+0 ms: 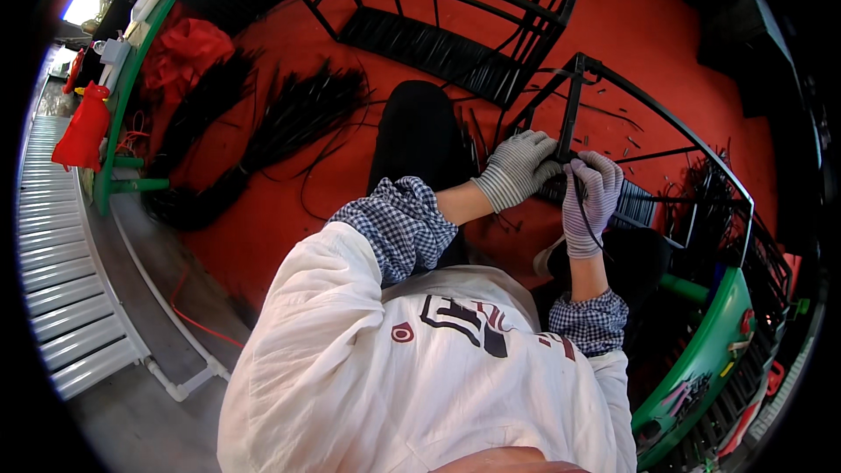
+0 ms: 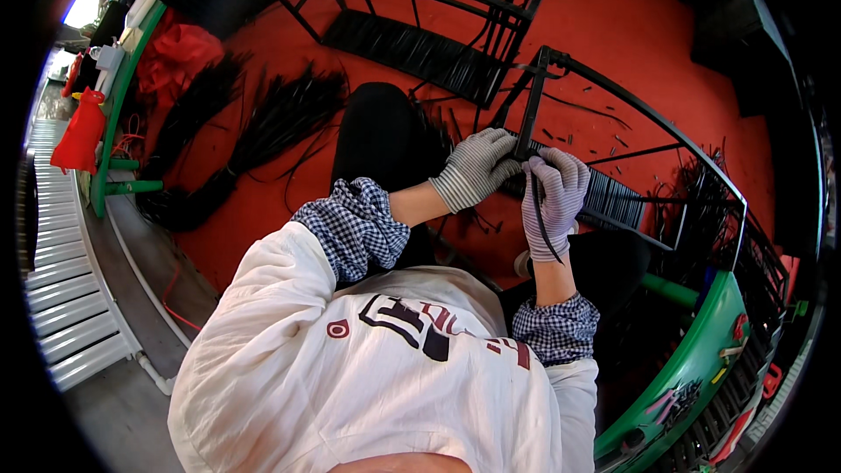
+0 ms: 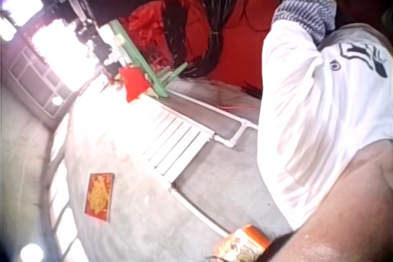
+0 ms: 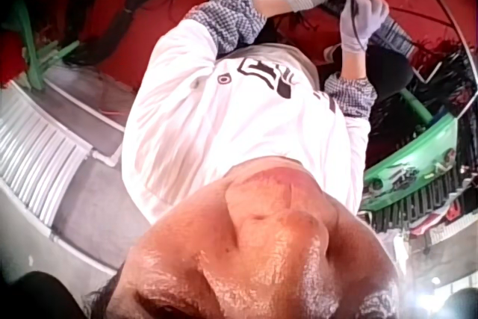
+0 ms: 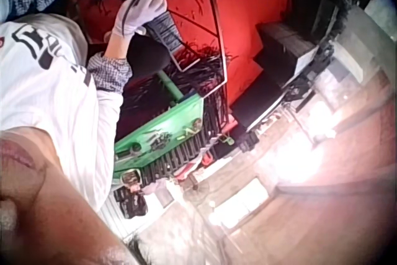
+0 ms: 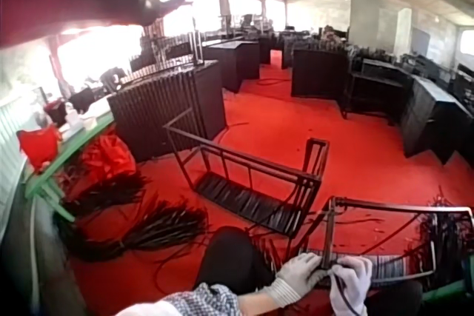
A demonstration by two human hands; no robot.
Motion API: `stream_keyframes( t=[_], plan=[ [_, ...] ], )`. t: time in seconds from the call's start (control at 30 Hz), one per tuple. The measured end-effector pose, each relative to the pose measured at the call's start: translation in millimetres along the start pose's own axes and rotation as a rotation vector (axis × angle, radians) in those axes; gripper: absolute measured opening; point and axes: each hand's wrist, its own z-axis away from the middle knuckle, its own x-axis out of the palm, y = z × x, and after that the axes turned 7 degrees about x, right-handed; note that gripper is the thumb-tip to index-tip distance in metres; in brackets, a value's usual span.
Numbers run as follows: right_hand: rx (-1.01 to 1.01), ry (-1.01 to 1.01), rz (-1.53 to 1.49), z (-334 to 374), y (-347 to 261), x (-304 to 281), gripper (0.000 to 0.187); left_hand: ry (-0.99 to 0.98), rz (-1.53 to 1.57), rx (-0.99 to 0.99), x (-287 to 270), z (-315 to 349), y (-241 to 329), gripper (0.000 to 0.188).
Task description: The person weaves thin black strips through the frame of a metal furniture piece. The person uses a small tool to guide the strips, pulls them through the gaps, and uses a handheld stapler to secure the ends.
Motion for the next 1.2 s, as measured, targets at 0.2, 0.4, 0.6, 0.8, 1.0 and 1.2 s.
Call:
stream_keyframes(
  t=[0.2,0.4,0.6,0.8,1.0,1.2],
  plan=[
    [0.000,-0.004,0.019,-0.2,-1.1,-0.7,0.029,0.017,0.002,0.020,-0.1,0.6,-0.2,0.030],
    [0.004,-0.008,0.034,-1.1,-3.3,-2.2,0.028,0.043,0.019,0.032,0.9,1.4,-0.1,0.028],
    [0.006,-0.007,0.016,-1.0,-2.5,-1.4,0.029,0.044,0.015,0.036,1.5,1.2,-1.3,0.026],
    [0.010,-0.015,0.007,-0.8,-1.7,-1.4,0.028,0.027,0.013,0.025,0.7,0.3,-0.3,0.026],
    [0.010,-0.013,-0.004,-1.0,-1.8,-1.4,0.027,0.009,0.014,0.009,-1.8,-0.1,1.6,0.029],
    [-0.006,-0.005,0.013,-1.9,-2.9,-1.5,0.027,0.020,0.002,0.010,-0.6,-0.6,0.6,0.029]
  ],
)
